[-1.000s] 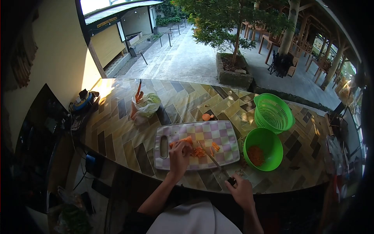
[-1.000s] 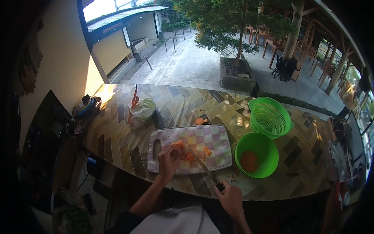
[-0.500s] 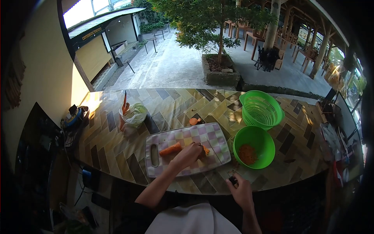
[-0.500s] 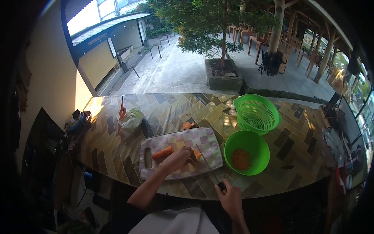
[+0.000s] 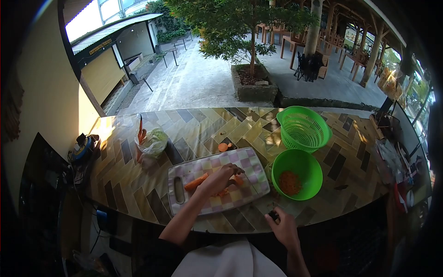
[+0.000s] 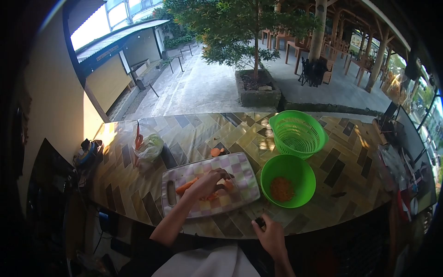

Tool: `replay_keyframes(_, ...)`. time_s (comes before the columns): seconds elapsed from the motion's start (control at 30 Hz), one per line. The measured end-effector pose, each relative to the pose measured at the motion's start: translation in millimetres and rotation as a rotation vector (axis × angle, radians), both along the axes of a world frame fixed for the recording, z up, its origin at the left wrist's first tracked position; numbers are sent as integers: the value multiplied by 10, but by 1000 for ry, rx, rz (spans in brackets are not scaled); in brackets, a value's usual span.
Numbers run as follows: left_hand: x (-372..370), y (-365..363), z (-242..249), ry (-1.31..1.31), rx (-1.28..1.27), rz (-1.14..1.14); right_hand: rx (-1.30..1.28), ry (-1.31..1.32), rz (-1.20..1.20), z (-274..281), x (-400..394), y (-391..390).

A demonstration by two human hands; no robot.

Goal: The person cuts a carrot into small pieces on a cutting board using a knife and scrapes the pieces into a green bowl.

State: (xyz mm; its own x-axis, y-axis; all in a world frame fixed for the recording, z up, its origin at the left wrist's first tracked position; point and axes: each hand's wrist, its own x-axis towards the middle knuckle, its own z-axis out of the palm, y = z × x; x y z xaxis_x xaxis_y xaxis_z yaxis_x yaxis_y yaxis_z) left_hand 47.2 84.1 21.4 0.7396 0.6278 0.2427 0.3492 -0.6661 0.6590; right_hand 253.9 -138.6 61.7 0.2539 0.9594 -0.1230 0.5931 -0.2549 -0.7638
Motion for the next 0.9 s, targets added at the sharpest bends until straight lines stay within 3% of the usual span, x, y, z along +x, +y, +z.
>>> replay_keyframes(0.1, 10, 127, -36, 96, 21, -68, -16, 14, -4, 21, -5, 12)
replay_keyframes(0.3, 34, 282, -82, 147, -280, -162, -9, 11, 0, -27, 17, 22)
replay_keyframes(0.4, 53, 239, 25, 287, -150, -144, -25, 12, -4, -3, 25, 19)
replay_keyframes(0.5, 61, 228, 18, 234, -214, -155, 18, 23, 2, -94, 41, -2)
replay_keyframes(0.7, 37, 101, 77, 289, 69, -176, -18, 39, -8, -85, 39, -24)
replay_keyframes(0.9, -345, -127, 388, 60, -168, 10, -66, 43, 63, -23, 47, -8)
